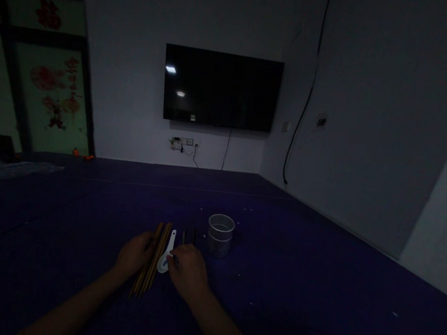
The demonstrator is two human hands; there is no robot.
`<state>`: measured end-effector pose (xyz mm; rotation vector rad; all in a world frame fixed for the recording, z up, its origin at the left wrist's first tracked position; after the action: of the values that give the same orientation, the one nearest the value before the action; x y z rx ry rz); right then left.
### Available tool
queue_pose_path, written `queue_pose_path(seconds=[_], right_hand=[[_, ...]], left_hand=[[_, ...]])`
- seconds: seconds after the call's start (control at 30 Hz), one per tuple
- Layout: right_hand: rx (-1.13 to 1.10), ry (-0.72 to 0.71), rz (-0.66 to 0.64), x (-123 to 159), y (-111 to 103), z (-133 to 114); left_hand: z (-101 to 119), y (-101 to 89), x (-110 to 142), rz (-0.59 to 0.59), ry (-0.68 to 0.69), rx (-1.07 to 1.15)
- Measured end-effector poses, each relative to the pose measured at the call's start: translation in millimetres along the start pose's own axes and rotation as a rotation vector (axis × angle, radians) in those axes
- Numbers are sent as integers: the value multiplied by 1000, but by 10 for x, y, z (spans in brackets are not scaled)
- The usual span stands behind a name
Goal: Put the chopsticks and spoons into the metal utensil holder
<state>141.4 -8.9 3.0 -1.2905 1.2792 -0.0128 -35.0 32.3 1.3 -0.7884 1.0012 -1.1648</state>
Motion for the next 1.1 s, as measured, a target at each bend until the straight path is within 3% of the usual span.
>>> queue_pose_path(seconds=[0.3, 1.1], right_hand=[[-65, 125, -163, -31, -57, -33], [-82, 136, -128, -36, -55, -37]], left_hand=[[8, -7, -18, -20, -27, -69], [76, -216, 32, 22, -14, -349]])
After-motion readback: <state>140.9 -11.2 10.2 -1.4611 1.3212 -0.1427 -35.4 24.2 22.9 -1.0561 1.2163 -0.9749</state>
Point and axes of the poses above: each hand's wrist, its own x-axis away from the middle knuckle, its own y-axis out of the palm, z = x × y, the point moved 1 cm from there along -x, towards the middle knuckle, and after that the axes turned 7 degrees about -y, right-handed, at the moved point
